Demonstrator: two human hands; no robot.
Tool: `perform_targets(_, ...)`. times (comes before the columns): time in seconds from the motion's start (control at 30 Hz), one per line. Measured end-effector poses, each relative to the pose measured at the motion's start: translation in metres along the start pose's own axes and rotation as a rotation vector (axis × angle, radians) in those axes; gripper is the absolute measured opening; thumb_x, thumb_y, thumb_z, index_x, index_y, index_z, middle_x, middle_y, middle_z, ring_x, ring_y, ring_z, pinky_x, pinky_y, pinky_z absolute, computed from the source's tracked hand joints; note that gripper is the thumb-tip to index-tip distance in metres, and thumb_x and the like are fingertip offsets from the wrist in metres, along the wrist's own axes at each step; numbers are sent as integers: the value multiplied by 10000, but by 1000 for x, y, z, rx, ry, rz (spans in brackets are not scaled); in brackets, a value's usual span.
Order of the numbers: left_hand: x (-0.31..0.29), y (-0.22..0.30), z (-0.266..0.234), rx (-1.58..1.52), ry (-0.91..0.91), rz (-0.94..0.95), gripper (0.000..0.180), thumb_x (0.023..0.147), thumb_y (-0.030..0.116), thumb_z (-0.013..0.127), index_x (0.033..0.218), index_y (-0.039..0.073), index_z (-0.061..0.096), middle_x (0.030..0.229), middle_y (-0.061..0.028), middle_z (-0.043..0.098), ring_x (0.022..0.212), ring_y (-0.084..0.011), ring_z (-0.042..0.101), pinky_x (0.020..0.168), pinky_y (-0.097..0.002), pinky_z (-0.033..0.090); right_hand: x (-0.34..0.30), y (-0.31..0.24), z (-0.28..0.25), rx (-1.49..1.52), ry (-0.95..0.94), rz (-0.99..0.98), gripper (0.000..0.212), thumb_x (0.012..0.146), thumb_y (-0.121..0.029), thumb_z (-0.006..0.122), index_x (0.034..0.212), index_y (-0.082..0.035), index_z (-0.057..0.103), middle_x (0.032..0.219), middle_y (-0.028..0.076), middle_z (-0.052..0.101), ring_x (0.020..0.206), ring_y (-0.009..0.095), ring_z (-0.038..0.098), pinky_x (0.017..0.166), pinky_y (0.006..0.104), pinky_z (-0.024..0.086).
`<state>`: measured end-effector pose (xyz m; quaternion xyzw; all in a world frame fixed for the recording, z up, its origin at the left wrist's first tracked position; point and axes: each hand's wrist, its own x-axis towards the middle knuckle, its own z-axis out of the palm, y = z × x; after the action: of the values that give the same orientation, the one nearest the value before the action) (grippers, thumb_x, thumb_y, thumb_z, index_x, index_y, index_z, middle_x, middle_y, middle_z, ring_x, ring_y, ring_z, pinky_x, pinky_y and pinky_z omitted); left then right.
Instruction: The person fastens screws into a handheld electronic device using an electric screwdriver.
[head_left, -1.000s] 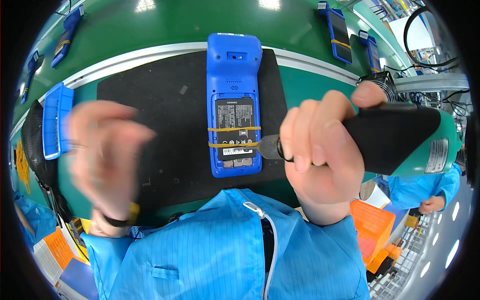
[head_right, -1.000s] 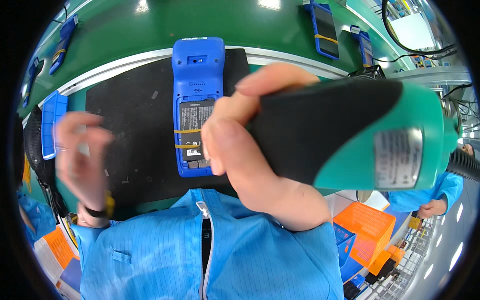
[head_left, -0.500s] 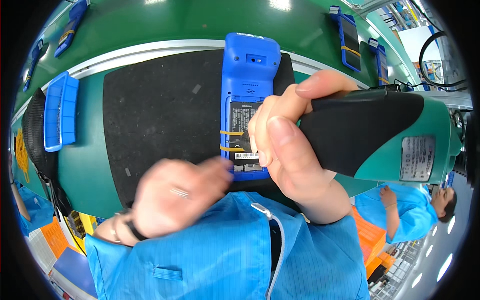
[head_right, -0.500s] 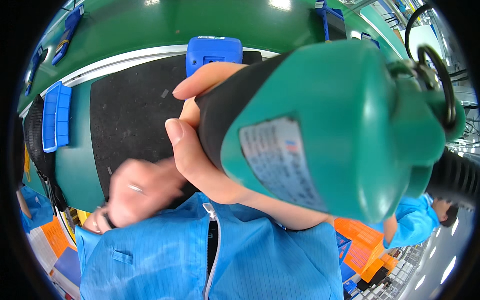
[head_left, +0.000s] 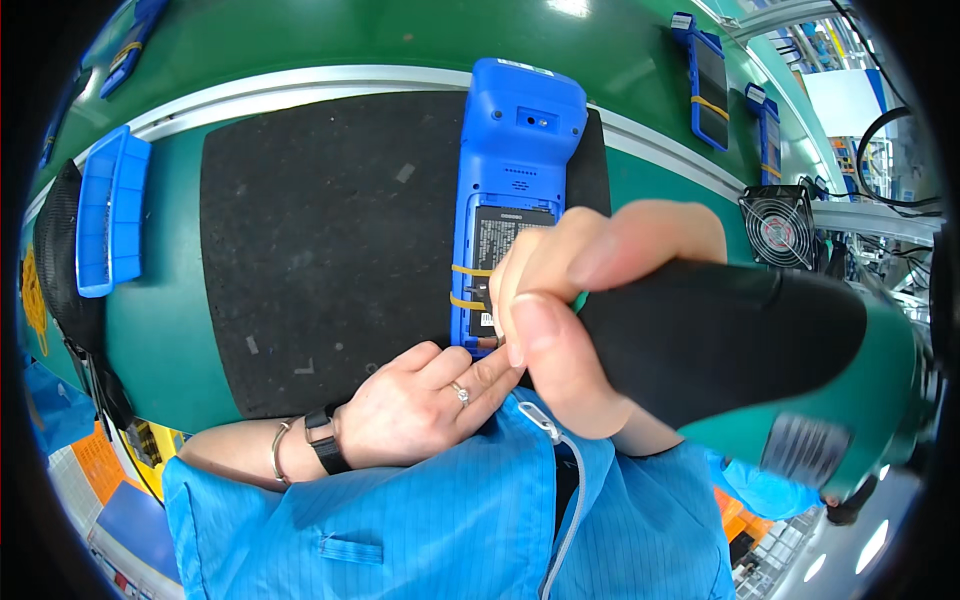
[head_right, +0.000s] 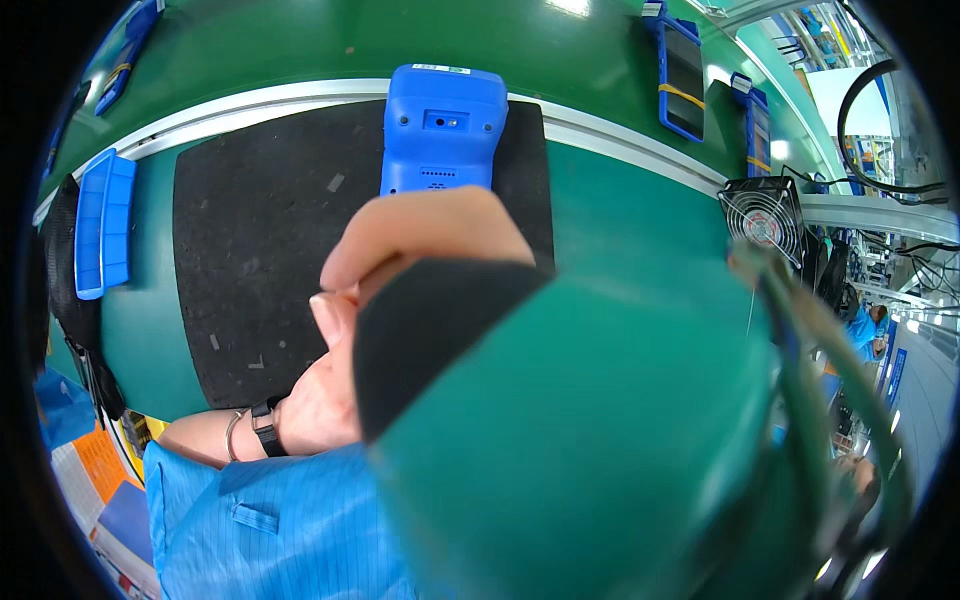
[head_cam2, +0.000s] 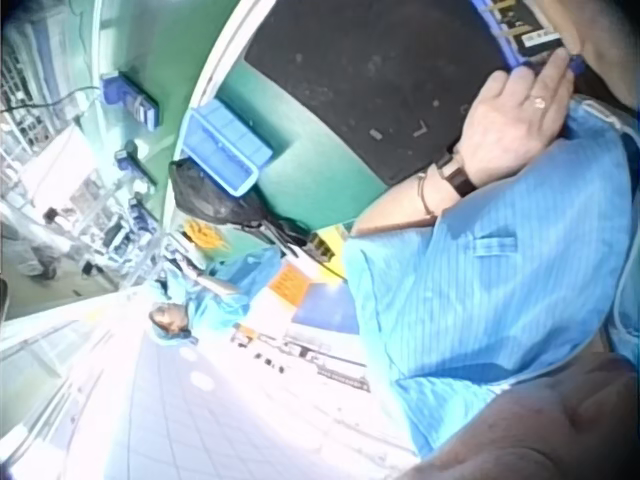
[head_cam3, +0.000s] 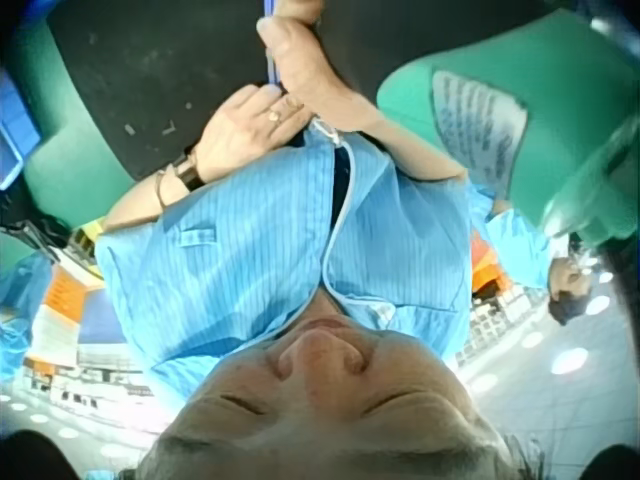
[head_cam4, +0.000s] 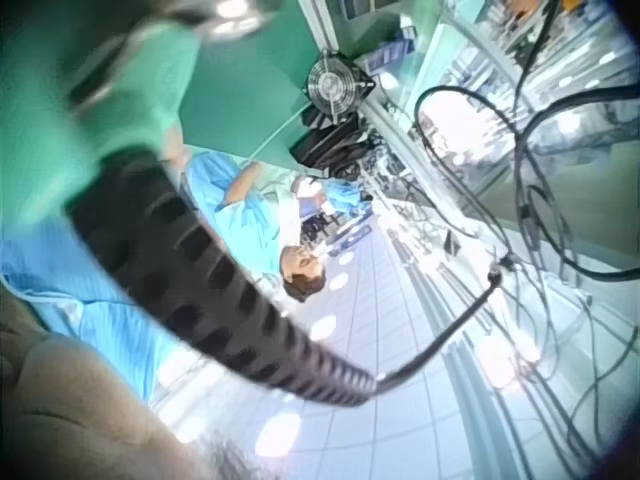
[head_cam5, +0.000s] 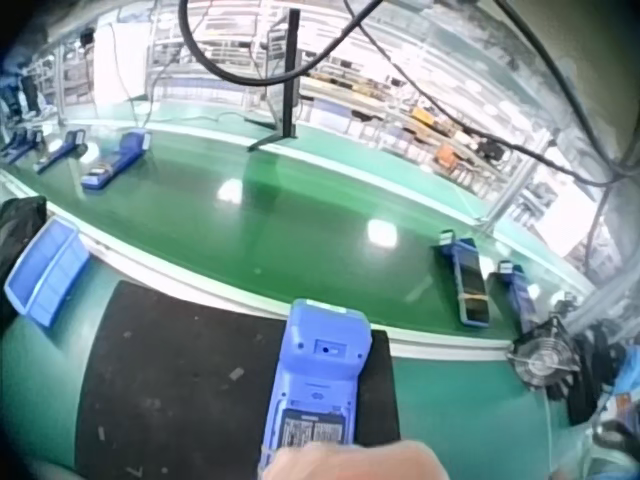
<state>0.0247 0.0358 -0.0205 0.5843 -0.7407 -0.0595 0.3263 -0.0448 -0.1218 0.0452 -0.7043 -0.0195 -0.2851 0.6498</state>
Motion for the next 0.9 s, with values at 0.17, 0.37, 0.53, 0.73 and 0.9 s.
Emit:
perform_targets(0.17, -3, -2, -3, -79, 25, 0, 356, 703, 91, 611, 1044, -9, 627, 1129, -106, 610, 682, -139, 511, 572, -264, 407, 7, 13, 5, 67, -140, -163, 385, 781, 147, 521, 1063, -74, 381, 727, 77, 517, 545, 138, 473, 548, 322, 438)
perform_targets(0.37, -4, -1, -7, 100, -19, 34, 334, 716, 69, 615, 1039, -13, 642, 1200, -134, 588, 692, -125, 524, 576, -248, 411, 4, -16, 12, -219, -16, 78, 318, 822, 106, 501, 1045, -77, 368, 704, 58, 494, 534, 142, 470, 559, 337, 435)
perform_targets(0.53, -5, 2, -8, -25, 46, 1, 268, 741, 76, 646, 996, -5, 658, 1226, -141, 580, 657, -101, 511, 555, -238, 411, 4, -14, 0, -242, -88, 36, 291, 852, 39, 524, 1041, -97, 351, 695, 48, 485, 523, 142, 476, 570, 330, 425)
perform_targets(0.73, -13, 10, -3, -1, 83, -15, 237, 750, 86, 647, 971, 2, 671, 1165, -126, 623, 554, -82, 472, 504, -224, 396, 1, -11, 3, -68, -141, 29, 336, 822, 75, 531, 1066, -83, 364, 694, 55, 496, 524, 138, 474, 550, 318, 420)
perform_targets(0.9, -16, 11, -4, 35, 63, 4, 268, 728, 77, 626, 982, 4, 674, 1143, -134, 633, 510, -79, 442, 497, -219, 384, -1, -9, 7, 71, -190, 24, 377, 798, 105, 537, 1087, -72, 374, 693, 60, 505, 524, 135, 473, 534, 309, 415)
